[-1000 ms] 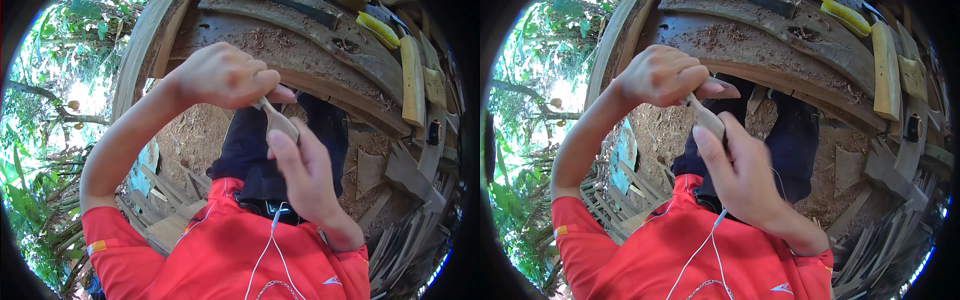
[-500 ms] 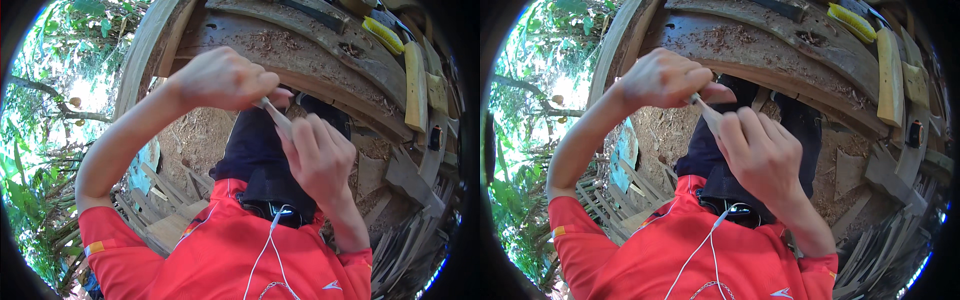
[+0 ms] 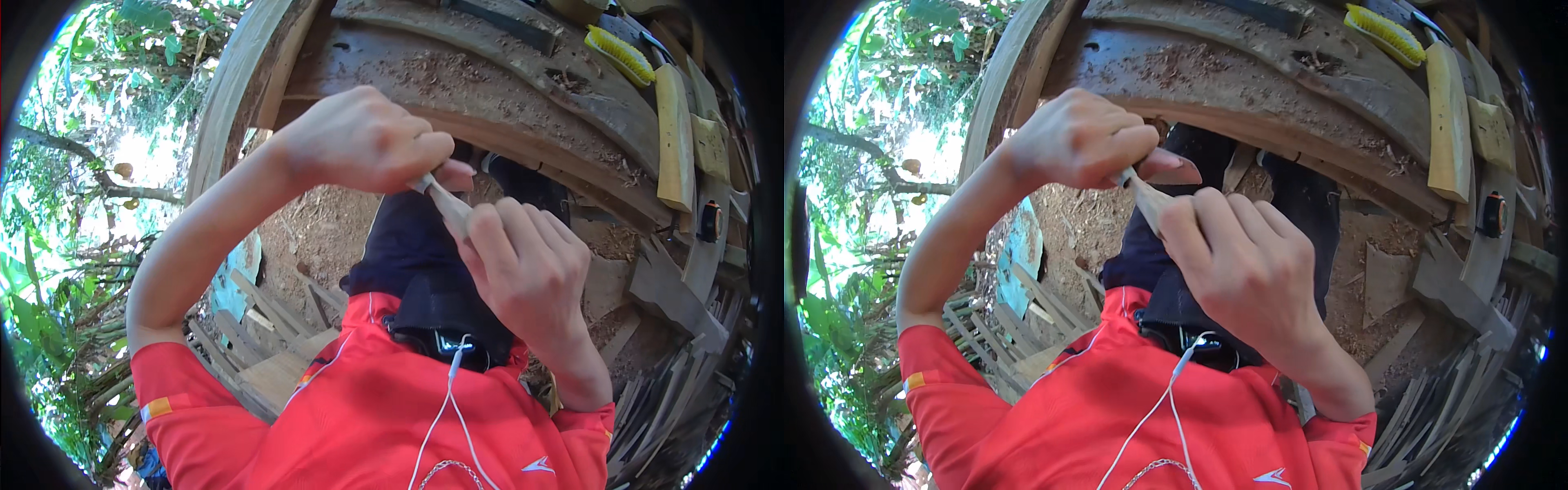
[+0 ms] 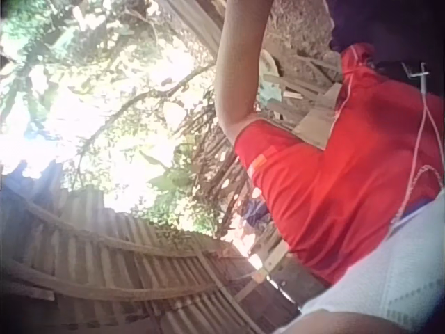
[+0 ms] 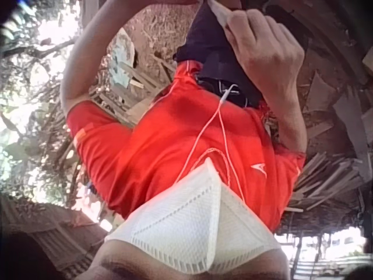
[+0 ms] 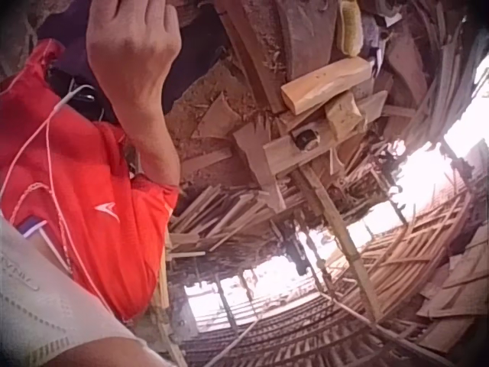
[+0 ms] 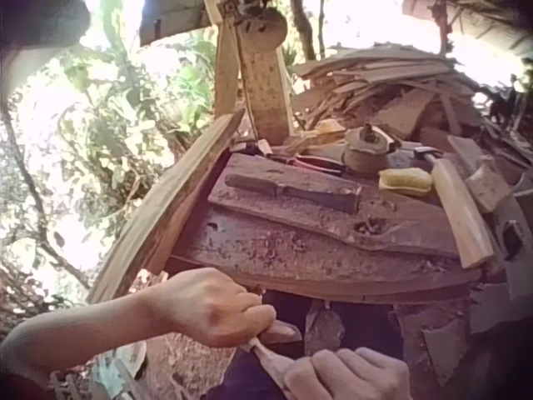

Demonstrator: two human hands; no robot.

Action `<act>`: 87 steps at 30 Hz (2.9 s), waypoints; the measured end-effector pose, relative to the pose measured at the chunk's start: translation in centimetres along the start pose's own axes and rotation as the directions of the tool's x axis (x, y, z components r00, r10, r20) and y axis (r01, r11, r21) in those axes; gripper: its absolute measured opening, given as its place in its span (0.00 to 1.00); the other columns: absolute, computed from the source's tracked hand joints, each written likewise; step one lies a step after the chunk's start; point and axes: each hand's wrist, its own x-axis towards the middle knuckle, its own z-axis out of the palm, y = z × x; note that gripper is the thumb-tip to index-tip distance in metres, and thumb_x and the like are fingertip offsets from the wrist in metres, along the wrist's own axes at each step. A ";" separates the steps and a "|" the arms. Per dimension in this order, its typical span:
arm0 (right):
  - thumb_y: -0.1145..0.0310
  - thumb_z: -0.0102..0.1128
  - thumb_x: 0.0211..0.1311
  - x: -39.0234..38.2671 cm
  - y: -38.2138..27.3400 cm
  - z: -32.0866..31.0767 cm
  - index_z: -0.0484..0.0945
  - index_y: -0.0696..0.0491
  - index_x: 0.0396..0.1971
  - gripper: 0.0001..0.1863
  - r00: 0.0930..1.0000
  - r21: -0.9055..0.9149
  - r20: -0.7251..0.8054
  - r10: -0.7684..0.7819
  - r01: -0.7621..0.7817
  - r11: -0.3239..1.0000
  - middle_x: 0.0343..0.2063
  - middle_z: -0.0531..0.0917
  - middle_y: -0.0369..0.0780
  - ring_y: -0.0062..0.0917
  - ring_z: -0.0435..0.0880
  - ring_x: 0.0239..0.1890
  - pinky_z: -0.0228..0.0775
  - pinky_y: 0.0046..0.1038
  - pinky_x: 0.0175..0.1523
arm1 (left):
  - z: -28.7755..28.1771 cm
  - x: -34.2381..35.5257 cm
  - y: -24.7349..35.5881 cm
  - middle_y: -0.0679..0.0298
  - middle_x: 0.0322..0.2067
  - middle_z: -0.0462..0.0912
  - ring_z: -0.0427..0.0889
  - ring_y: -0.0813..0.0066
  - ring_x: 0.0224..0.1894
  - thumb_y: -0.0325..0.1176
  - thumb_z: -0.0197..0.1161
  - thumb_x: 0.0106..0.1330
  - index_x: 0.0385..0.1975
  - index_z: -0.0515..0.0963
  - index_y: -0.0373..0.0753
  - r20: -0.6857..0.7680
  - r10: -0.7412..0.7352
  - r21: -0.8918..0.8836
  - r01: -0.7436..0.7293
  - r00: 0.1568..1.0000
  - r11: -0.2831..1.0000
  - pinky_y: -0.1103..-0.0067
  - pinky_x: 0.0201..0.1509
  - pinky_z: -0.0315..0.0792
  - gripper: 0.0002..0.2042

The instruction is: Carving and sanding a wooden spoon using a hand tool and sandpaper.

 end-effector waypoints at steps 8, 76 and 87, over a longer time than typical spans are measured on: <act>0.67 0.64 0.57 -0.1 -0.3 0.2 0.70 0.50 0.28 0.10 0.999 0.043 0.046 0.019 -0.021 0.999 0.22 0.67 0.34 0.21 0.73 0.23 0.65 0.25 0.28 | 0.4 1.0 0.1 0.65 0.14 0.69 0.78 0.66 0.17 0.33 0.72 0.51 0.20 0.69 0.42 -0.068 0.059 -0.013 -0.060 0.996 0.998 0.73 0.18 0.68 0.14; 0.56 0.38 0.79 -0.2 -4.4 -0.4 0.66 0.51 0.30 0.18 0.649 0.054 0.761 -0.015 -0.086 -0.995 0.17 0.53 0.27 0.12 0.51 0.14 0.46 0.19 0.20 | 1.7 0.4 -1.4 0.70 0.12 0.67 0.75 0.76 0.14 0.44 0.66 0.63 0.17 0.66 0.45 -0.356 0.222 0.214 -0.152 0.908 0.965 0.78 0.14 0.67 0.19; 0.56 0.39 0.77 1.9 -5.1 0.4 0.65 0.50 0.28 0.18 0.625 0.287 0.773 0.108 -0.193 -0.938 0.17 0.54 0.26 0.10 0.51 0.14 0.45 0.19 0.19 | 1.7 -0.3 -1.7 0.68 0.13 0.68 0.75 0.72 0.14 0.36 0.69 0.61 0.18 0.66 0.43 -0.314 0.205 0.193 -0.149 0.927 0.970 0.76 0.15 0.67 0.17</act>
